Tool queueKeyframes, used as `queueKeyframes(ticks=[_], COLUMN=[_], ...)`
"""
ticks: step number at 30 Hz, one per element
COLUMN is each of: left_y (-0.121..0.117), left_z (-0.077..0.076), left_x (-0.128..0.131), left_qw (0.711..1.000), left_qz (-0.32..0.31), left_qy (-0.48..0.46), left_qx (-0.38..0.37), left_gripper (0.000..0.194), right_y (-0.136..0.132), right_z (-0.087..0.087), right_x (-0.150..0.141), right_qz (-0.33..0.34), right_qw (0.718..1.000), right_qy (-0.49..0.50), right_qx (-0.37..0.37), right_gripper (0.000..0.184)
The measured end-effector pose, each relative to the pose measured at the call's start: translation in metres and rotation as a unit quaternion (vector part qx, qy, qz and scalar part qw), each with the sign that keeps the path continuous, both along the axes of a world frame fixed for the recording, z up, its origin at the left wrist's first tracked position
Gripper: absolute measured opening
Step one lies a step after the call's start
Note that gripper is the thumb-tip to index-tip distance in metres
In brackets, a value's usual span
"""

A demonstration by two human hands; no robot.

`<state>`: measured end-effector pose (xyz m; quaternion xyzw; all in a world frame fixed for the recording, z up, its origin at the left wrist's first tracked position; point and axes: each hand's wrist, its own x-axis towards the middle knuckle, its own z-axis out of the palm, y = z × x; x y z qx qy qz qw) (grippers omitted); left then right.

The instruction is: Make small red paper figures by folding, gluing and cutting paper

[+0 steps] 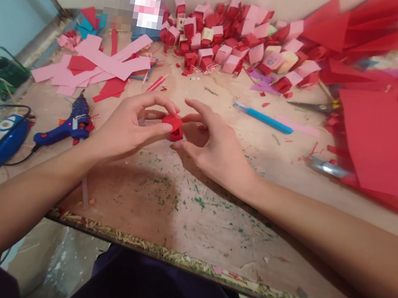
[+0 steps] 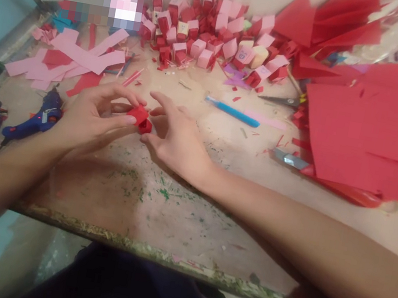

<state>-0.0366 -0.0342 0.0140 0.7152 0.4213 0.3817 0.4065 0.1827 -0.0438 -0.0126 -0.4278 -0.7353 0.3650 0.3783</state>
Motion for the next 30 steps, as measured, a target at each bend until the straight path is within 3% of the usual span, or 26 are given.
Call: queueKeyframes(ticks=[6, 13, 20, 25, 30], left_y=[-0.001, 0.000, -0.002, -0.004, -0.006], left_z=[-0.003, -0.001, 0.006, 0.008, 0.007], left_x=[0.004, 0.003, 0.003, 0.005, 0.006], left_qw=[0.996, 0.999, 0.999, 0.999, 0.998], left_qz=[-0.030, -0.010, 0.016, 0.028, 0.020], left_qy=[-0.049, -0.020, 0.000, 0.014, 0.034], left_qx=[-0.068, -0.029, -0.042, -0.040, -0.045], left_gripper=[0.026, 0.023, 0.023, 0.025, 0.022], right_y=[0.001, 0.003, 0.002, 0.002, 0.003], right_z=[-0.001, 0.000, 0.003, 0.004, 0.003], right_x=[-0.001, 0.000, -0.002, -0.001, 0.000], right_qz=[0.015, 0.004, -0.020, -0.026, -0.029], right_qw=[0.999, 0.989, 0.985, 0.981, 0.986], right_qy=[0.038, 0.132, 0.138, 0.178, 0.151], right_qx=[-0.024, -0.070, -0.096, -0.070, -0.057], right_gripper=[0.063, 0.027, 0.017, 0.013, 0.008])
